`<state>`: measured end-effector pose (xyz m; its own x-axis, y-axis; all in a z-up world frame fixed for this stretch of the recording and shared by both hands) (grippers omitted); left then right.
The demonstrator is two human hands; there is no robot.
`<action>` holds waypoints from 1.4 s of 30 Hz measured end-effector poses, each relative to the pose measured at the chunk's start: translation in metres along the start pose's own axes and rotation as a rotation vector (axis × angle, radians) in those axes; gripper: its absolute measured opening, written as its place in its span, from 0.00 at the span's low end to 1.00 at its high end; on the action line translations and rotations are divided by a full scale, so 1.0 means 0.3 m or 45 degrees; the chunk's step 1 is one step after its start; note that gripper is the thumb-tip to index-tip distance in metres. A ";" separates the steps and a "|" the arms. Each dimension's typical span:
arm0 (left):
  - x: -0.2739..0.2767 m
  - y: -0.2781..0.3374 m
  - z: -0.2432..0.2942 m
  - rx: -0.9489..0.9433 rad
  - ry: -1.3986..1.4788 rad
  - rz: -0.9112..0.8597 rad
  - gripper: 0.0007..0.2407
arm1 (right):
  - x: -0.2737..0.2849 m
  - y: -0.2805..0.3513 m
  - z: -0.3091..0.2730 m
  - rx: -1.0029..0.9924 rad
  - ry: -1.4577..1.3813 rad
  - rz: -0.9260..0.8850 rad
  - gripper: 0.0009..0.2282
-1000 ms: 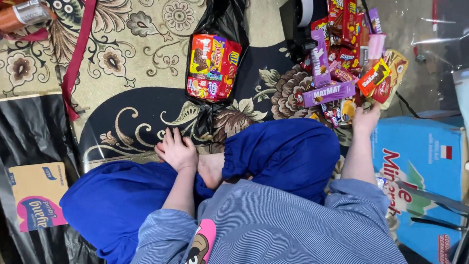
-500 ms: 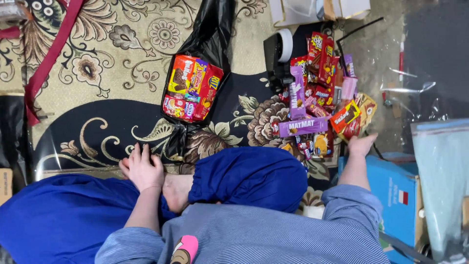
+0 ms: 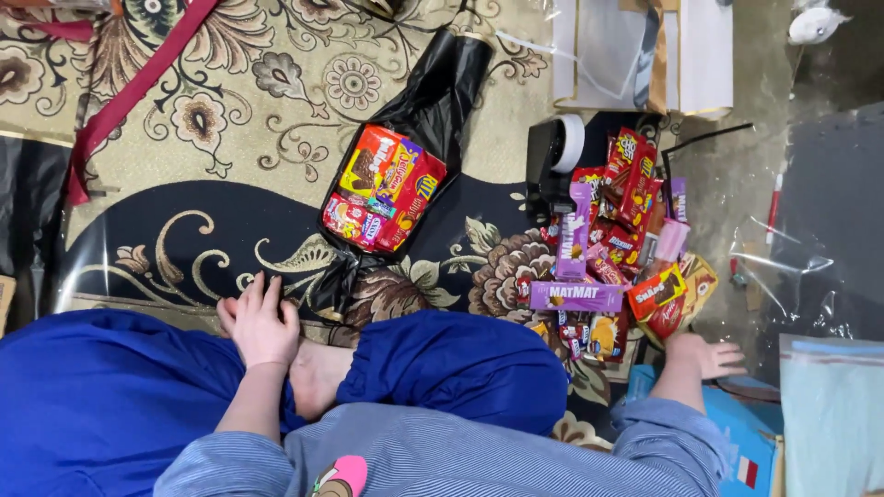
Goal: Wrapping a snack bouquet by sliding a clear plastic sleeve over an arrangement of snack packages on a base.
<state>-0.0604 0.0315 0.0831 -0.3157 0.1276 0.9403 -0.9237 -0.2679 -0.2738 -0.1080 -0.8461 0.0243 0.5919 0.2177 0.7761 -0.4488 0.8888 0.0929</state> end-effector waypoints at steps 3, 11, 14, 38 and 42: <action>0.007 -0.002 0.003 0.008 -0.023 -0.006 0.18 | -0.178 -0.085 0.065 -0.054 0.008 -0.151 0.34; -0.005 0.016 -0.002 0.016 0.004 -0.030 0.19 | 0.295 0.196 -0.014 0.216 -0.115 0.269 0.16; -0.005 -0.001 -0.007 0.027 0.010 -0.001 0.19 | 0.411 0.363 -0.077 0.409 -0.192 0.550 0.12; -0.026 0.030 -0.074 0.136 0.094 -0.084 0.21 | 1.262 1.707 0.227 0.746 -0.347 0.437 0.14; -0.056 0.032 -0.086 0.164 0.114 0.009 0.21 | 1.263 1.638 0.495 0.755 -0.994 1.078 0.09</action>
<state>-0.0695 0.0515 0.0594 -0.3451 0.2083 0.9151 -0.8879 -0.3885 -0.2464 -0.2036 -0.3868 0.4566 -0.4747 0.1511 0.8671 -0.8351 0.2339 -0.4979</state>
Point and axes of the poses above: each hand's wrist, its own y-axis away from the middle knuckle, its own x-axis out of the back of the hand, z = x × y, the point moved 6 cm from there along -y, towards the middle knuckle, and after that the axes turned 12 degrees about z, right-handed, at the moved point
